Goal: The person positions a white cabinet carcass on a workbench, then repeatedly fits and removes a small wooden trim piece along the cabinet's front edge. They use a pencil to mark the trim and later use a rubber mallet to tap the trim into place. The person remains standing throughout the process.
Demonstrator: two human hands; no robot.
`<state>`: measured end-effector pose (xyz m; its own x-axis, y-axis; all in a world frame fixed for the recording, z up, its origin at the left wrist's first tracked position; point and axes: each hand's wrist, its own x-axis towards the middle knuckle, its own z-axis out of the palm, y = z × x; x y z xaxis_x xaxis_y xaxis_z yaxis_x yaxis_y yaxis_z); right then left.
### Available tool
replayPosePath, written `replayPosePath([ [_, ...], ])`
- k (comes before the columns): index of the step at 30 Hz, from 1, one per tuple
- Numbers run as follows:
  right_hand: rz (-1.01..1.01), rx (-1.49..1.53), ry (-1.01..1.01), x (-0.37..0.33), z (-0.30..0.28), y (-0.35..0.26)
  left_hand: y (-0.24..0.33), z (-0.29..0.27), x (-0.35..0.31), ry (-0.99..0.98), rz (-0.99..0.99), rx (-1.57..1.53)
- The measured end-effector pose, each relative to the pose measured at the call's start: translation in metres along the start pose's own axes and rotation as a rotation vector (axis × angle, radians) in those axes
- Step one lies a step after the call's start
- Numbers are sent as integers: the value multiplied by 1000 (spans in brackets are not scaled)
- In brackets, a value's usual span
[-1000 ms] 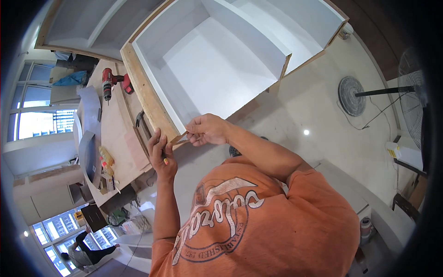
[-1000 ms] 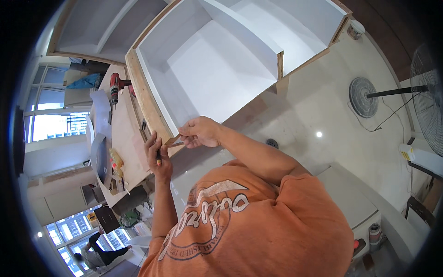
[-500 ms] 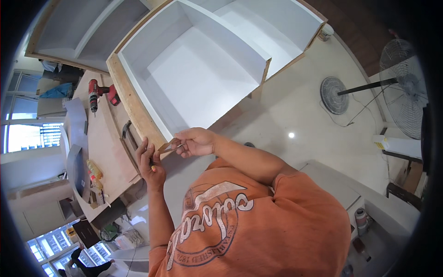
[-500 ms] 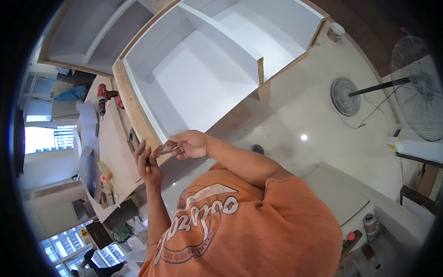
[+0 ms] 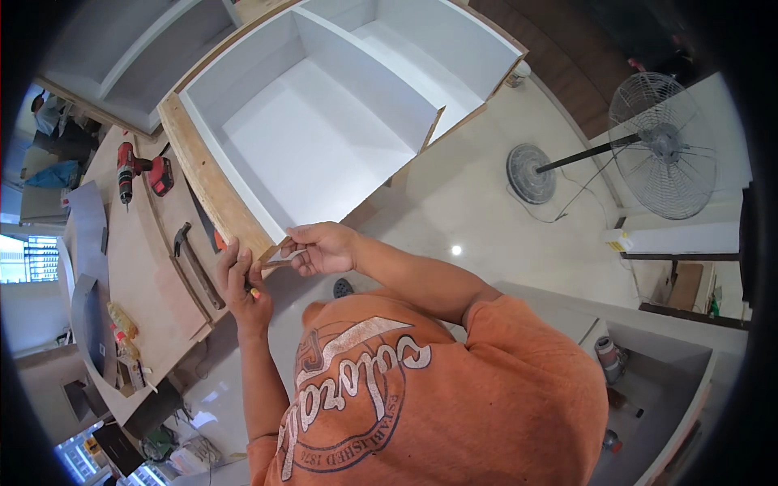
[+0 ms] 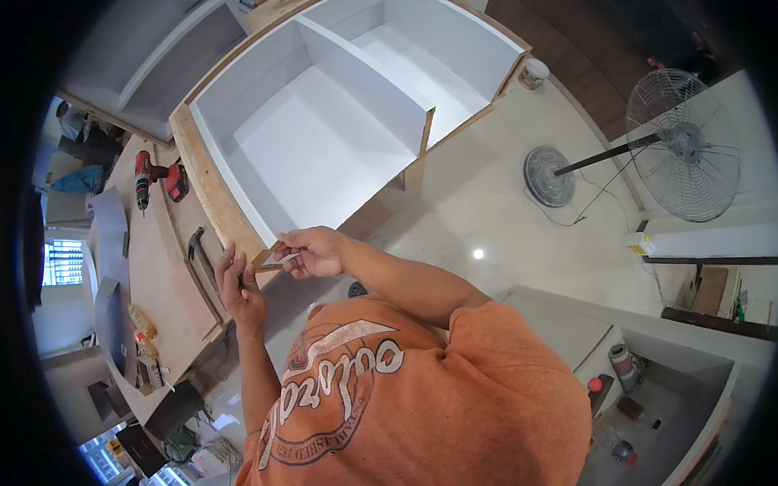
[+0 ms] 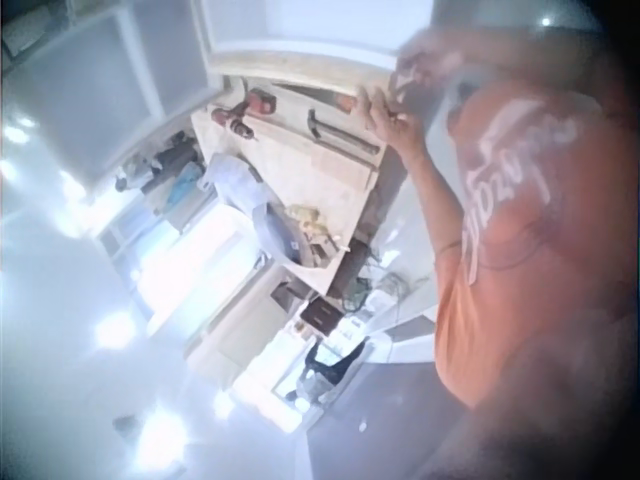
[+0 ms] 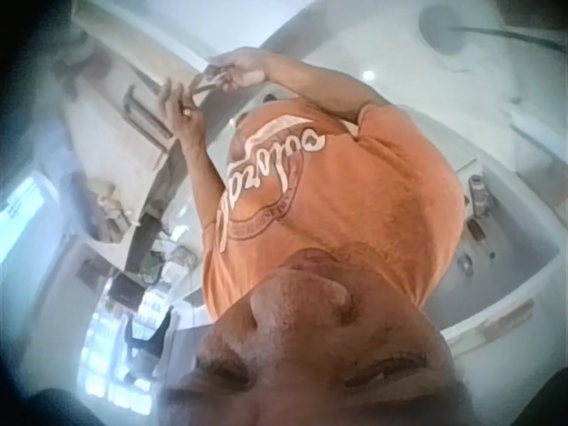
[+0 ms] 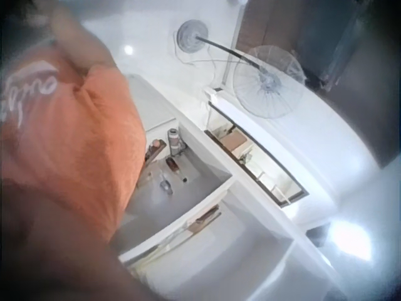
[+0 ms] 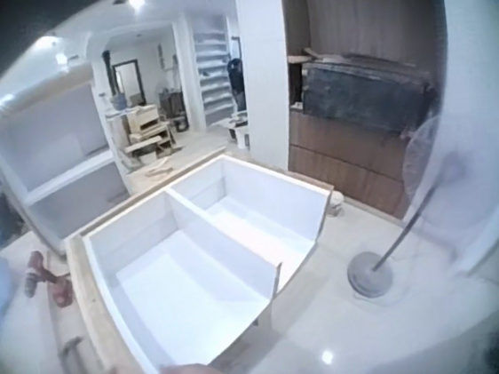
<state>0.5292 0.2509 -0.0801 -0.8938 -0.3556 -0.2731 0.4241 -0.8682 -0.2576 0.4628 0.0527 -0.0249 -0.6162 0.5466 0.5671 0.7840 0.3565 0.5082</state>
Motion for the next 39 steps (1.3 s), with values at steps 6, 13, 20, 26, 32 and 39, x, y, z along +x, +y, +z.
replayPosePath([
  [6, -144, -420, 368, -33, -30, -1, -2, 1, 0, 19, 29, -18],
  [13, -733, -455, 1028, -123, -108, -68, -9, 3, -5, 45, 44, -100],
  [20, -1232, -1120, 1411, -157, -61, -144, -13, 2, -2, 33, 23, -183],
  [26, -1256, -1166, 1371, -127, -51, -176, -16, 1, -2, 56, 50, -178],
  [32, -1324, -1200, 1400, -135, -56, -182, -15, 2, 0, 51, 25, -244],
  [39, -1306, -1142, 1382, -131, -54, -180, -15, 1, -3, 43, -20, -247],
])
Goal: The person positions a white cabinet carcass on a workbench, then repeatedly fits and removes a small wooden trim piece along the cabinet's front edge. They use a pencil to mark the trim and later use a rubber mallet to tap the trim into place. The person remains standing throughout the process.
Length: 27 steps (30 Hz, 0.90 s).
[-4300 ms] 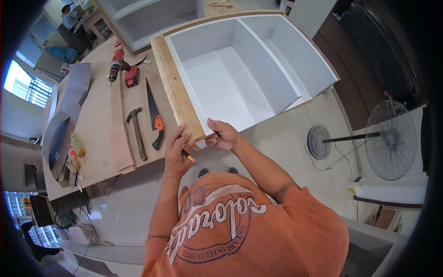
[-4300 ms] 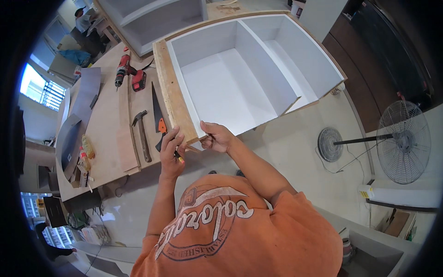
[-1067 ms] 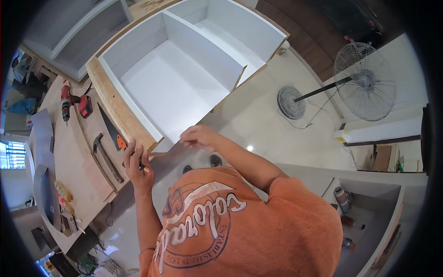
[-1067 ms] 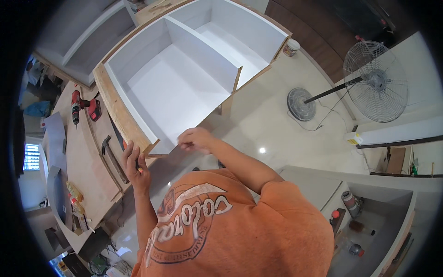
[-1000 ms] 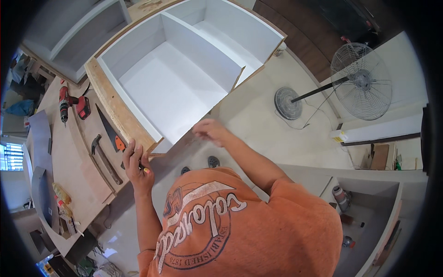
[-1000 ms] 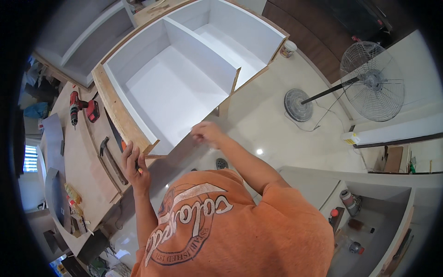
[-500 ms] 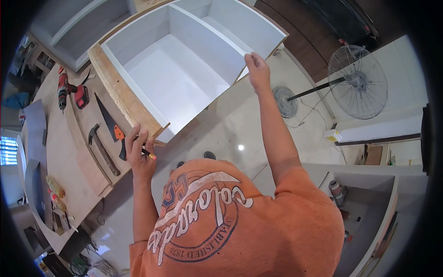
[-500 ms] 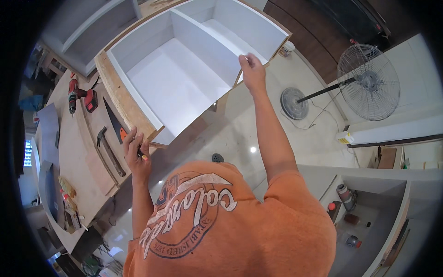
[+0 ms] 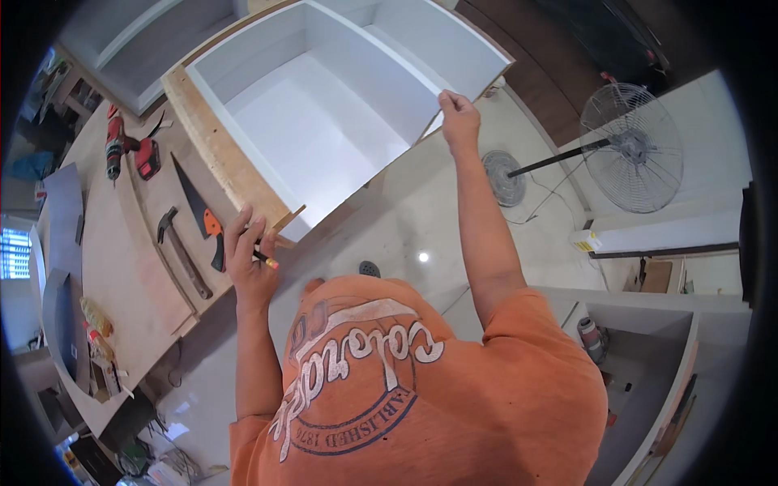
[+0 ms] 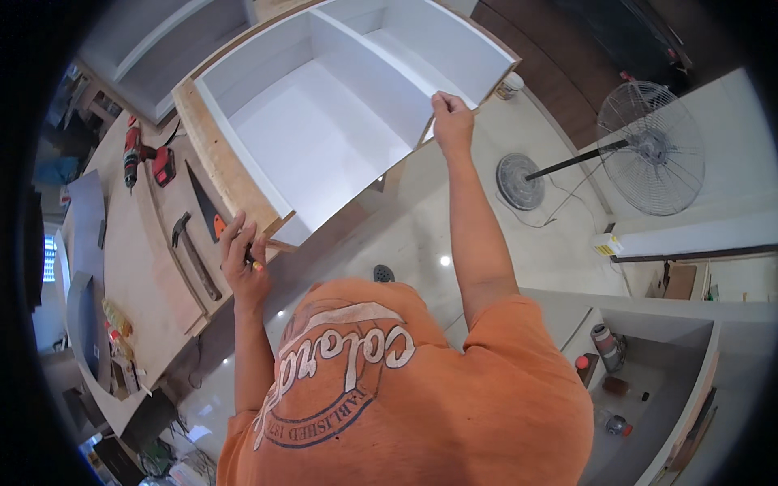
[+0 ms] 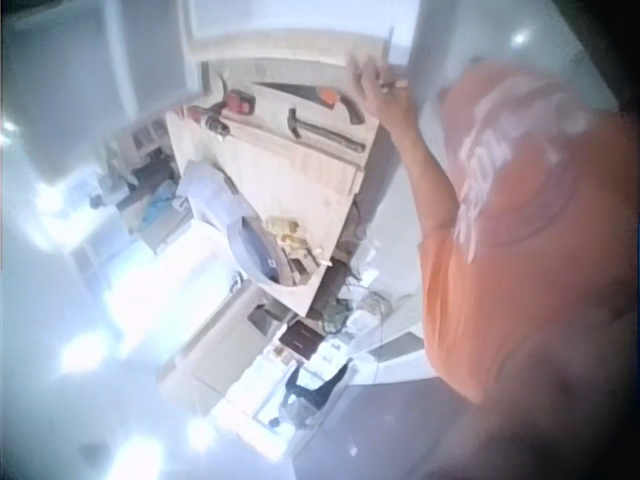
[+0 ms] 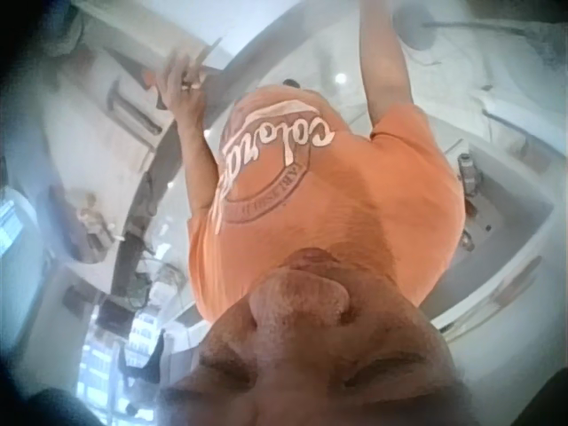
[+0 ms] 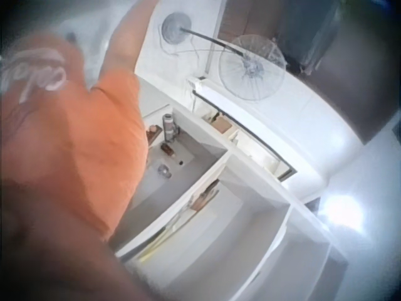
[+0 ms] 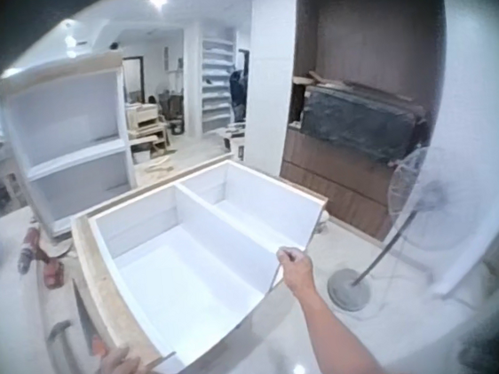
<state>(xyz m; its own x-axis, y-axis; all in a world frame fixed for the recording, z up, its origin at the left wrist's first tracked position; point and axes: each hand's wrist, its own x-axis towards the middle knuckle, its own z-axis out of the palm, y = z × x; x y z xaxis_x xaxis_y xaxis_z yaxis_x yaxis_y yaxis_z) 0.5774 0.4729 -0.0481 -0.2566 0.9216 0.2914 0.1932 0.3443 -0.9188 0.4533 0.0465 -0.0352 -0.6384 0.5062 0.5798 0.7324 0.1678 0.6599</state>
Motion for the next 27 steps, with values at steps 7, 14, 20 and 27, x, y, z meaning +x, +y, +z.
replayPosePath([
  [7, 88, 55, -65, 1, -8, -7, -4, 2, 0, -3, 33, 8],
  [14, 139, 80, -79, 1, -11, -4, -2, 2, 1, 5, 31, -3],
  [20, 310, 512, 54, -27, -10, 4, -3, 1, -2, 17, 18, -34],
  [27, 340, -269, -446, -124, -33, 126, 3, -2, -4, 64, 9, -91],
])
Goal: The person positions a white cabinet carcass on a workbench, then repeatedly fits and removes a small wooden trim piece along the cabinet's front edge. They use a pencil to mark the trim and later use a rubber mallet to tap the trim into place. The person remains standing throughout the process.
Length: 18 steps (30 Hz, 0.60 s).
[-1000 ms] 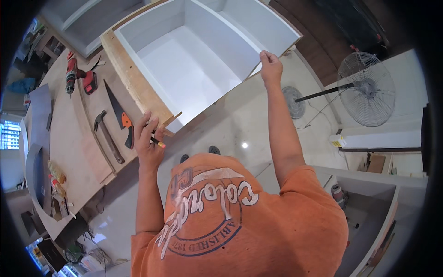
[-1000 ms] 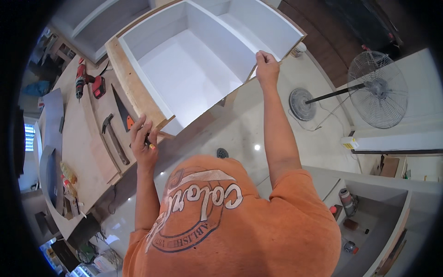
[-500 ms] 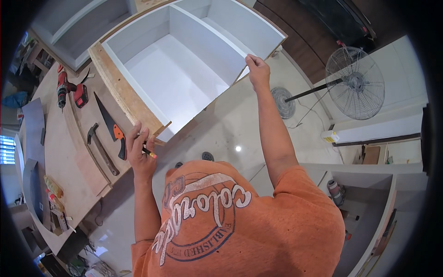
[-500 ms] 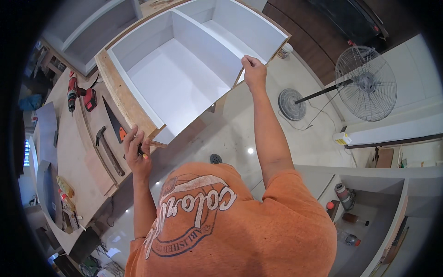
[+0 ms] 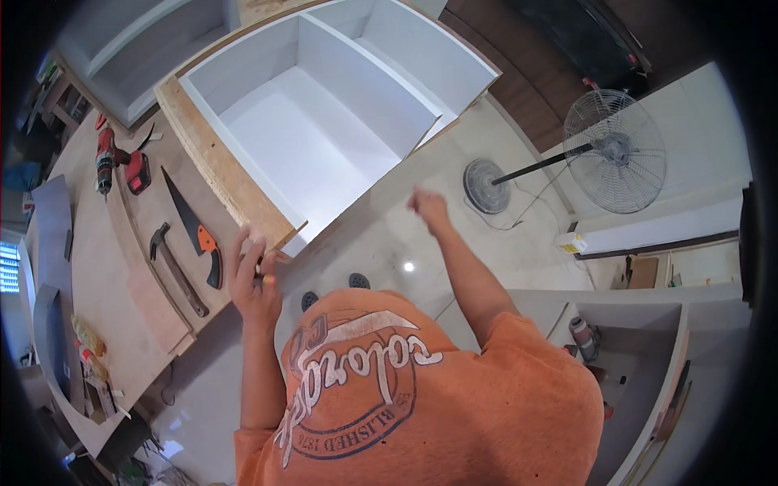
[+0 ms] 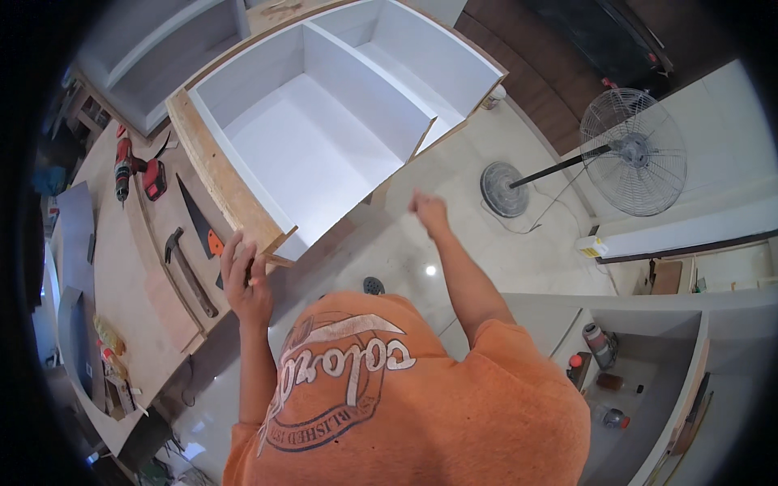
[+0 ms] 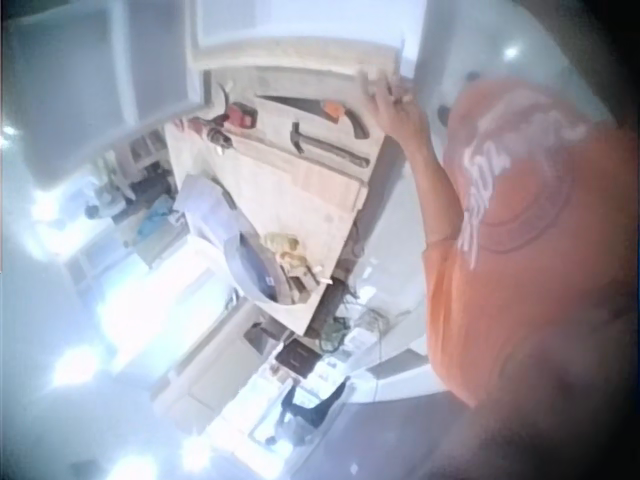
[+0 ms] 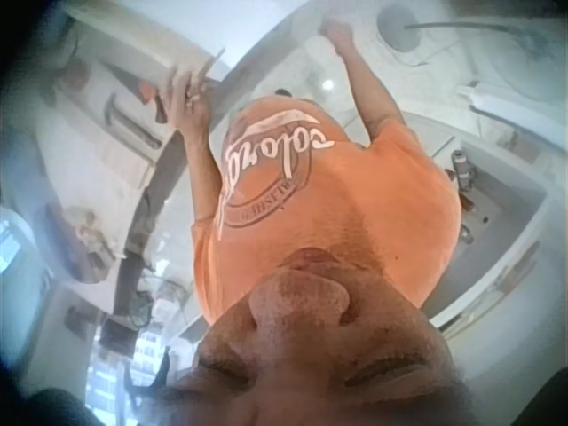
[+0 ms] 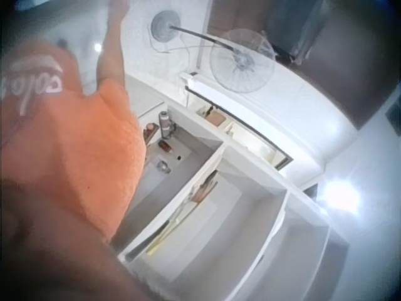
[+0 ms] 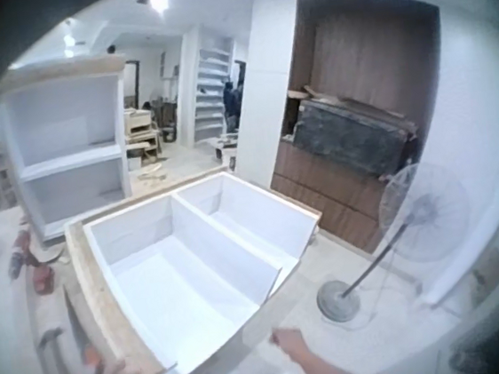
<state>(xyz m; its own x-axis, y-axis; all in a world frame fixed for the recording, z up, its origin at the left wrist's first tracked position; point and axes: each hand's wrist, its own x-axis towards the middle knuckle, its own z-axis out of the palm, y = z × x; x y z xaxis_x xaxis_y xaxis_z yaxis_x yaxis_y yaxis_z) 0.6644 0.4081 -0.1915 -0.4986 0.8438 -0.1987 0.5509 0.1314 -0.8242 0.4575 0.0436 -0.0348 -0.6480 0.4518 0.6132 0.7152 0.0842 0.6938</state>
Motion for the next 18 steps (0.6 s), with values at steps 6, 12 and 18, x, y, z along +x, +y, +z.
replayPosePath([
  [6, -74, -749, -623, -93, 22, 91, -30, -34, -52, 125, -562, -74],
  [12, -43, -808, -626, -119, -3, 149, -101, -69, -86, 191, -973, -82],
  [18, 116, -255, -40, -62, -23, 73, -127, -84, -81, 172, -878, 37],
])
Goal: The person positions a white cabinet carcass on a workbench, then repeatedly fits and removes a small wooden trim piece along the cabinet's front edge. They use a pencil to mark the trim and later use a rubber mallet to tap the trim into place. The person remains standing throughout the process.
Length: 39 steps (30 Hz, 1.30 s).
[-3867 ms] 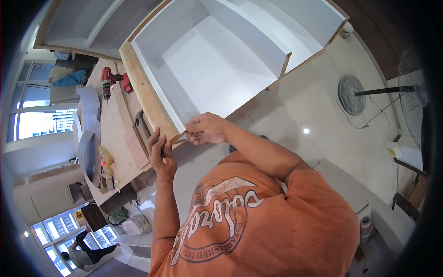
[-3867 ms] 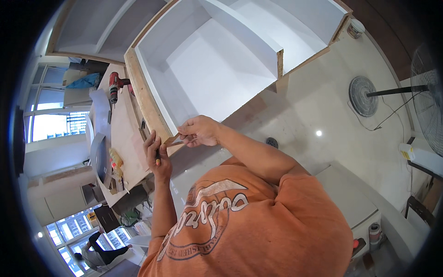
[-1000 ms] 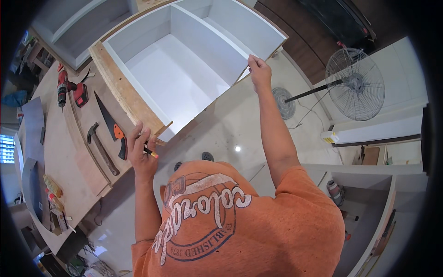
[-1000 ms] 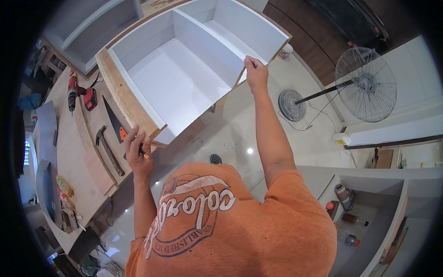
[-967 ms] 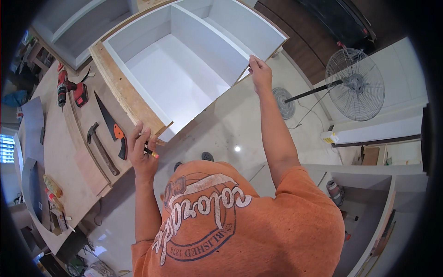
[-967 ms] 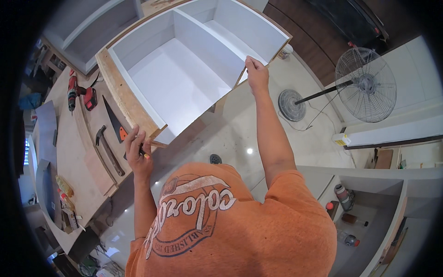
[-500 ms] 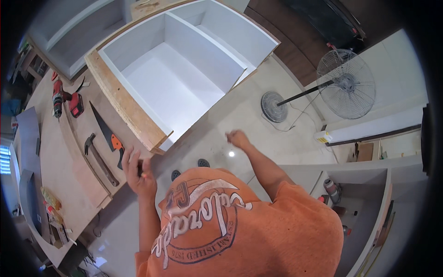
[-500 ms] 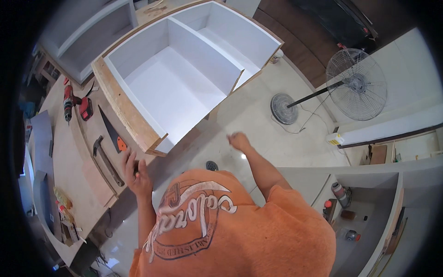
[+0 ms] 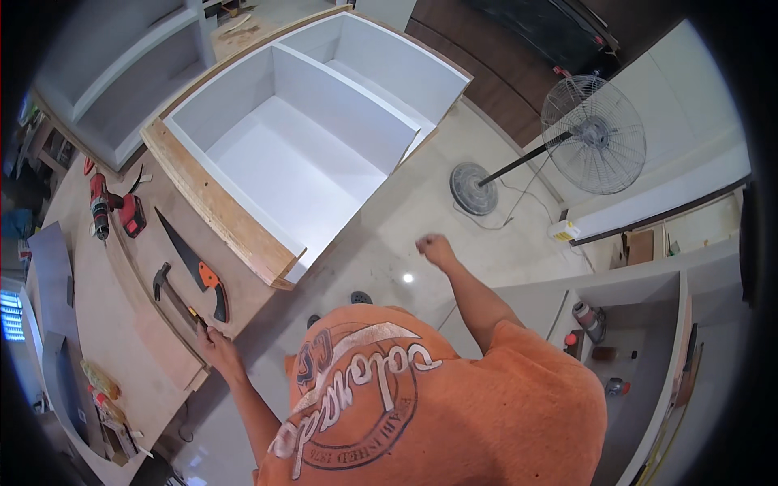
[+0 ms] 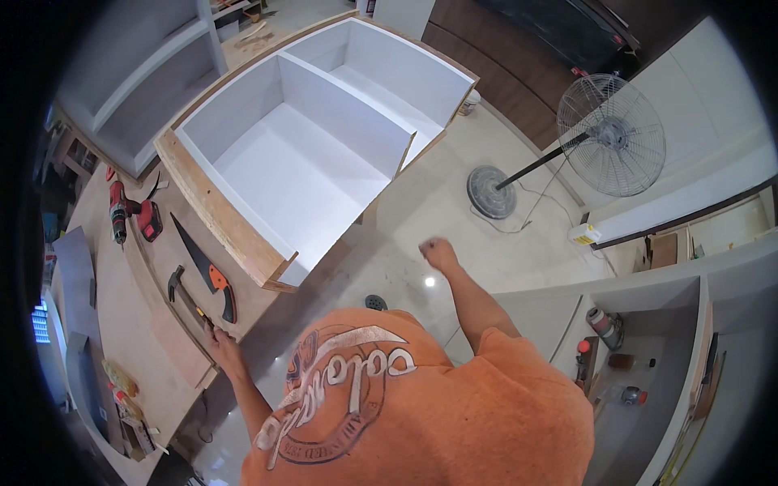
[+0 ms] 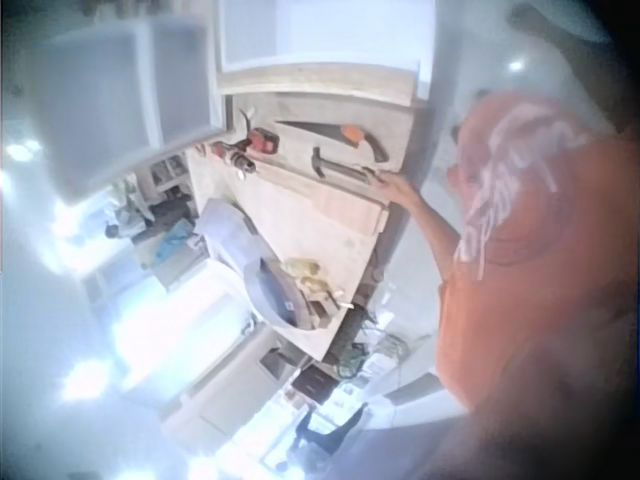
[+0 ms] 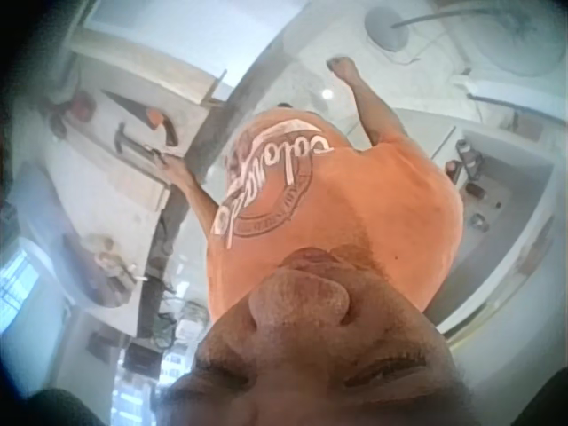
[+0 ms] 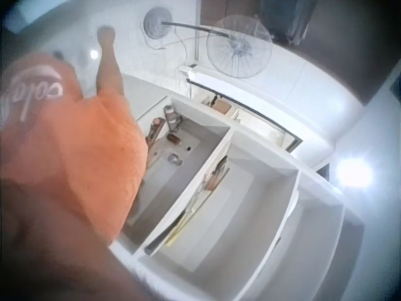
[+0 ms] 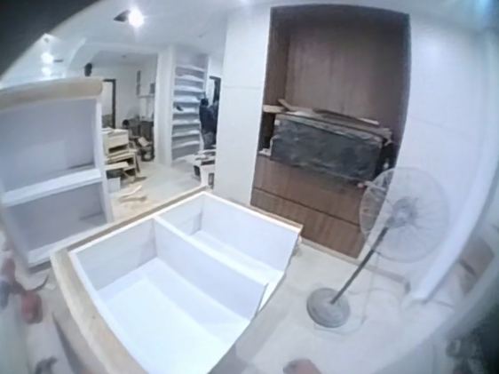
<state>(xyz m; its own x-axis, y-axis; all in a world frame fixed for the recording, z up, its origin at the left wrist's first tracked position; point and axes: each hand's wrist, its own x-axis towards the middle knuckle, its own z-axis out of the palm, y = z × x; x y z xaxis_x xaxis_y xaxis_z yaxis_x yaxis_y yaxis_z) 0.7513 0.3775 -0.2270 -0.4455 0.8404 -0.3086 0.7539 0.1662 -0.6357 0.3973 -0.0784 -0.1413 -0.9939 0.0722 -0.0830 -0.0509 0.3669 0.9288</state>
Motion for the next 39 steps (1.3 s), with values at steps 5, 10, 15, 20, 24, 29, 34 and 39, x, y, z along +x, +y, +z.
replayPosePath([
  [5, -180, 474, 369, 52, -40, -115, 4, 1, 7, -10, 15, 41],
  [10, -324, 666, 526, 70, -67, -214, -32, -4, 16, 75, 247, 228],
  [15, -333, 670, 629, 91, -64, -207, -14, -12, 15, -73, -78, 165],
  [20, -393, 461, 691, 84, -65, -213, -21, -19, 10, -46, -71, 34],
  [24, -406, 326, 728, 69, -71, -226, -9, -14, 7, -13, -61, 53],
  [29, -414, 246, 763, 70, -73, -226, -10, -11, 10, -30, -56, 44],
  [34, -430, 235, 776, 72, -70, -224, -7, -9, 6, -17, -40, 103],
  [39, -494, 231, 779, 76, -69, -221, -15, -9, 0, -21, -64, 65],
])
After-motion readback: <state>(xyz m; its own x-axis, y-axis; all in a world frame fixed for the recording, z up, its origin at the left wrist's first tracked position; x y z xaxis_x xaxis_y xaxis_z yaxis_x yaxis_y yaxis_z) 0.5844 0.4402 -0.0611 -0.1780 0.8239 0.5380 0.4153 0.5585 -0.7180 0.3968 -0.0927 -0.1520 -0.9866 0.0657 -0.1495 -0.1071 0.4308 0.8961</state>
